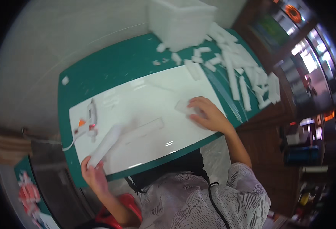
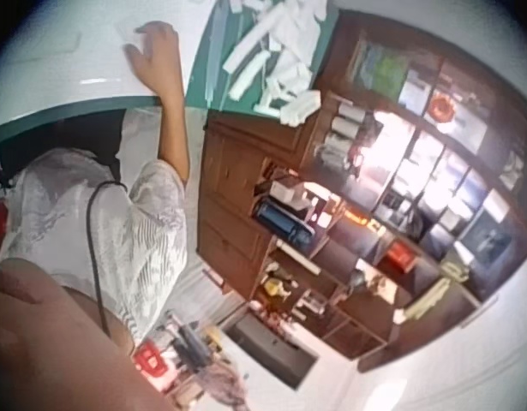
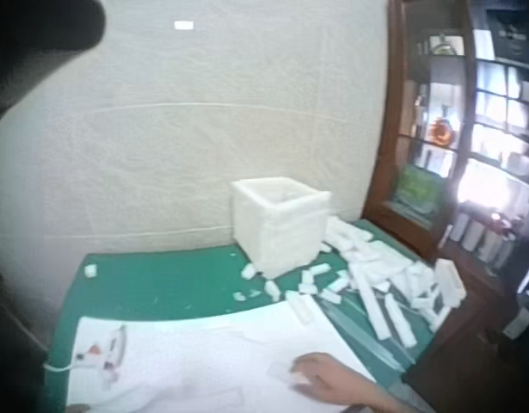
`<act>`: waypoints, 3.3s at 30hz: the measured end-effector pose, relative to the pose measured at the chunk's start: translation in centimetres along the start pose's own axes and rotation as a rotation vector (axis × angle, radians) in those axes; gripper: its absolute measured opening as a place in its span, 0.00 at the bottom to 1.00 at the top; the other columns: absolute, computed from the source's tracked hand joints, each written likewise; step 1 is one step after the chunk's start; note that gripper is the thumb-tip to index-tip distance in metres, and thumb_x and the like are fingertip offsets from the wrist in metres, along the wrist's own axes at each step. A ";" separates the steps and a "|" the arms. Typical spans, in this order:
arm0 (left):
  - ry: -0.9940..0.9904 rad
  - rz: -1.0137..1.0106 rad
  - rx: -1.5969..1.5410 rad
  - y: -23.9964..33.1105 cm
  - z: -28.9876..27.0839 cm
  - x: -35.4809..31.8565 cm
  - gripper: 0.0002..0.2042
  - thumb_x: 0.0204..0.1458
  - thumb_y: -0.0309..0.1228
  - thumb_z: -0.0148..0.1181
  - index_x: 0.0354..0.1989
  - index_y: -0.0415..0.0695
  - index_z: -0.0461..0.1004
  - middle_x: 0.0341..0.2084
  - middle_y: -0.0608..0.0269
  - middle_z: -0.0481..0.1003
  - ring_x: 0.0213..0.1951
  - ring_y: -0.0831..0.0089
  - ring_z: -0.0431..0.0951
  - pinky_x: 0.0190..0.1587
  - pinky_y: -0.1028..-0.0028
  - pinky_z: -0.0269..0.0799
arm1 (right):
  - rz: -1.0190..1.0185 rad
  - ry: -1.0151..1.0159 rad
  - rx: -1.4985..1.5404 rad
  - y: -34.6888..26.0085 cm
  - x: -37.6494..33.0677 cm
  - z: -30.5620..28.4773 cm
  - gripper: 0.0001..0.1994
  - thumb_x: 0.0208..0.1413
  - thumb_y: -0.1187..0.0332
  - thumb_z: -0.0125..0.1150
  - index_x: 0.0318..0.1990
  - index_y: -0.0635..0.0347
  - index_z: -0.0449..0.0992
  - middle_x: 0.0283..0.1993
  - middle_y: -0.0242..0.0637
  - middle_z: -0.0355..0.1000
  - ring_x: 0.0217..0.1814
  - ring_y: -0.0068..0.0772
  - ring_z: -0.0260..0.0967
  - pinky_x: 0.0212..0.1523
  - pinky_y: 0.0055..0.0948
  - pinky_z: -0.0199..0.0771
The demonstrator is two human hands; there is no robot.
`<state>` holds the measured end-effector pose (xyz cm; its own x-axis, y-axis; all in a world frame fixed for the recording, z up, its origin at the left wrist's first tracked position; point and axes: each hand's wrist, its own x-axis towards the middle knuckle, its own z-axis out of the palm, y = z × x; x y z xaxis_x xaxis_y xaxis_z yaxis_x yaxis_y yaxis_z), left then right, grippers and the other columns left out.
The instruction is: Applying hot glue to foam pieces to assemble a component.
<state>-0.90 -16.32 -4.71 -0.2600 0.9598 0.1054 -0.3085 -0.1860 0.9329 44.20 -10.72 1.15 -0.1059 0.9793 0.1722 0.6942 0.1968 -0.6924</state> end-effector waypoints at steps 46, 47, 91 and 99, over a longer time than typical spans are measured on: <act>-0.058 0.015 0.392 1.3 1.5 0.8 0.12 0.52 0.22 0.61 0.43 0.36 0.68 0.38 0.61 0.72 0.44 0.75 0.71 0.50 0.75 0.66 | -0.083 0.073 0.476 1.0 9.3 -3.5 0.15 0.48 0.70 0.68 0.44 0.60 0.75 0.45 0.32 0.70 0.48 0.24 0.66 0.49 0.21 0.67; -0.089 0.041 0.358 1.0 2.8 1.8 0.12 0.52 0.21 0.61 0.44 0.37 0.68 0.37 0.62 0.72 0.43 0.75 0.72 0.50 0.75 0.66 | -0.067 0.090 0.412 2.1 8.5 -3.8 0.11 0.51 0.69 0.66 0.40 0.59 0.75 0.41 0.30 0.70 0.45 0.22 0.65 0.45 0.20 0.67; -0.363 0.334 1.006 6.3 0.7 8.1 0.15 0.49 0.21 0.54 0.47 0.35 0.71 0.41 0.53 0.72 0.41 0.63 0.74 0.46 0.73 0.67 | 0.255 -0.335 1.341 -2.7 2.7 5.7 0.14 0.66 0.67 0.50 0.56 0.61 0.68 0.48 0.40 0.71 0.50 0.28 0.71 0.58 0.29 0.72; -0.402 0.128 0.965 7.7 2.2 2.9 0.15 0.45 0.22 0.61 0.43 0.36 0.74 0.35 0.53 0.78 0.36 0.62 0.79 0.42 0.71 0.73 | 0.304 -0.322 1.062 -6.3 3.6 7.1 0.13 0.61 0.73 0.56 0.53 0.65 0.71 0.51 0.37 0.71 0.52 0.24 0.68 0.56 0.24 0.69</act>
<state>-1.99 -14.54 3.49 0.1376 0.9768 0.1644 0.6049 -0.2142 0.7669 34.41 -8.13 1.14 -0.3198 0.9295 -0.1839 -0.2114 -0.2592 -0.9424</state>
